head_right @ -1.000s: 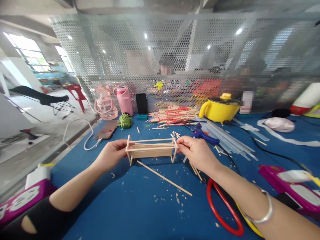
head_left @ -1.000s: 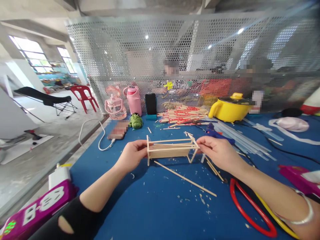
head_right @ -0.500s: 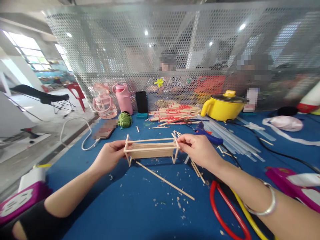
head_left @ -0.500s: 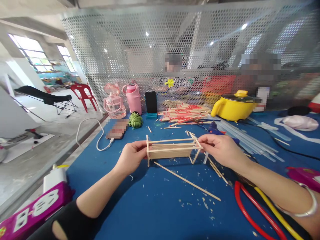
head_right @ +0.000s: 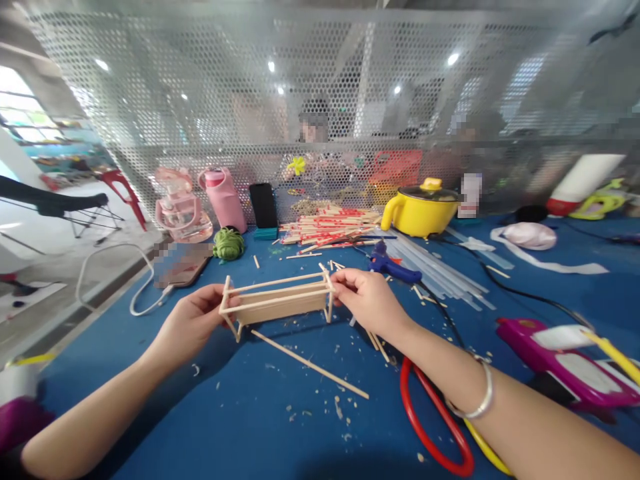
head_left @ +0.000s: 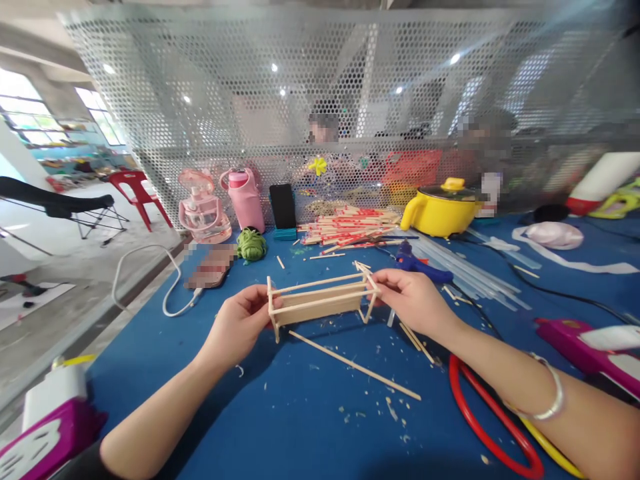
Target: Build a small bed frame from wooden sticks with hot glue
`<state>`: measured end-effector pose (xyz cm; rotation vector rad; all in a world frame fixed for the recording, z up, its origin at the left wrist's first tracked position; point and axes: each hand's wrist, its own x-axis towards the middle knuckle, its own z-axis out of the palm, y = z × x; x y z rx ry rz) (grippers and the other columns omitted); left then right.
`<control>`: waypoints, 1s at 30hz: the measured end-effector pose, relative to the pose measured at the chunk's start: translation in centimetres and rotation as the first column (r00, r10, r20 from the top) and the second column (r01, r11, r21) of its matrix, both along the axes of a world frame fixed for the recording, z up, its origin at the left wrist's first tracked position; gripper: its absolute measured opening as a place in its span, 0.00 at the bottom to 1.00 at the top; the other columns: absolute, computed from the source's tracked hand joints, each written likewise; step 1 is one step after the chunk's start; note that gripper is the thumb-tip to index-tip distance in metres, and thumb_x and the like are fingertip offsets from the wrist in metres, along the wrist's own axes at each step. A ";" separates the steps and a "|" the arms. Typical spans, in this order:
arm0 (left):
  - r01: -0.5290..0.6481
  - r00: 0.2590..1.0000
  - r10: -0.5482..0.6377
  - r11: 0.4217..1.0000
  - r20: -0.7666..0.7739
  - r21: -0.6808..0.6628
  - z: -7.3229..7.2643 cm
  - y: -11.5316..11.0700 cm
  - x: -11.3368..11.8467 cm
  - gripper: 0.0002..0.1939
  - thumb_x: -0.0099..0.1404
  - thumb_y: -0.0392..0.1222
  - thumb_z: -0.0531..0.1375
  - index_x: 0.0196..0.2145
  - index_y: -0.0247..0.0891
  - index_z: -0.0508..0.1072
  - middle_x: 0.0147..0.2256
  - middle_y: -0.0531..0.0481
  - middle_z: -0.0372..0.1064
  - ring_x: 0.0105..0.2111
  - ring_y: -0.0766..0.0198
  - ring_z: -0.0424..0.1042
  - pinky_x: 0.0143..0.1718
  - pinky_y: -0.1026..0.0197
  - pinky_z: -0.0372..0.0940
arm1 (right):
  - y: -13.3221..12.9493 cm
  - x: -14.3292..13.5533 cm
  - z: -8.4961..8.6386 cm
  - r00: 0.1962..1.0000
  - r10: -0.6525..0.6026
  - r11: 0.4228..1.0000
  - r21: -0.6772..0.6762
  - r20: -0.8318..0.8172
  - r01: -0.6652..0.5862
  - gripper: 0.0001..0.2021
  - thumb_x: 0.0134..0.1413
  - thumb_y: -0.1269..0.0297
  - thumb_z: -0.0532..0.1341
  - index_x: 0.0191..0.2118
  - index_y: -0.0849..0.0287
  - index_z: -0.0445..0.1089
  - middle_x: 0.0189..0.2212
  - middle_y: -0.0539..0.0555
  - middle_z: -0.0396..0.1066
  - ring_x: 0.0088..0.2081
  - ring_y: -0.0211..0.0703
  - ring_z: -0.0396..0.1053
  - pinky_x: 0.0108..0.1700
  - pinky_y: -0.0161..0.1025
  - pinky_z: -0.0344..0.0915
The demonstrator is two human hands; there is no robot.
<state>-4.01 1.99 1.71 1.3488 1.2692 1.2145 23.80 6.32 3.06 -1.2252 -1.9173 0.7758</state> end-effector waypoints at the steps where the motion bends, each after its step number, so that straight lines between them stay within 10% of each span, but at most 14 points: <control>1: 0.007 1.000 -0.007 1.000 0.000 -0.001 0.0 -0.1 0.0 0.12 0.54 0.46 0.64 0.32 0.35 0.70 0.22 0.57 0.66 0.22 0.71 0.62 0.24 0.69 0.60 | 0.1 -0.1 -0.2 0.999 -0.018 1.000 -0.011 -0.047 0.018 0.09 0.53 0.59 0.57 0.32 0.59 0.70 0.24 0.50 0.71 0.26 0.38 0.69 0.31 0.34 0.67; 30: 0.022 0.999 -0.021 1.000 0.028 -0.019 0.0 0.0 -0.1 0.17 0.56 0.49 0.63 0.39 0.34 0.72 0.25 0.54 0.68 0.24 0.70 0.64 0.27 0.66 0.63 | 0.2 -0.3 -0.6 0.954 -0.002 0.968 -0.240 -0.300 -0.074 0.10 0.43 0.58 0.64 0.31 0.58 0.74 0.26 0.49 0.70 0.25 0.35 0.61 0.26 0.33 0.60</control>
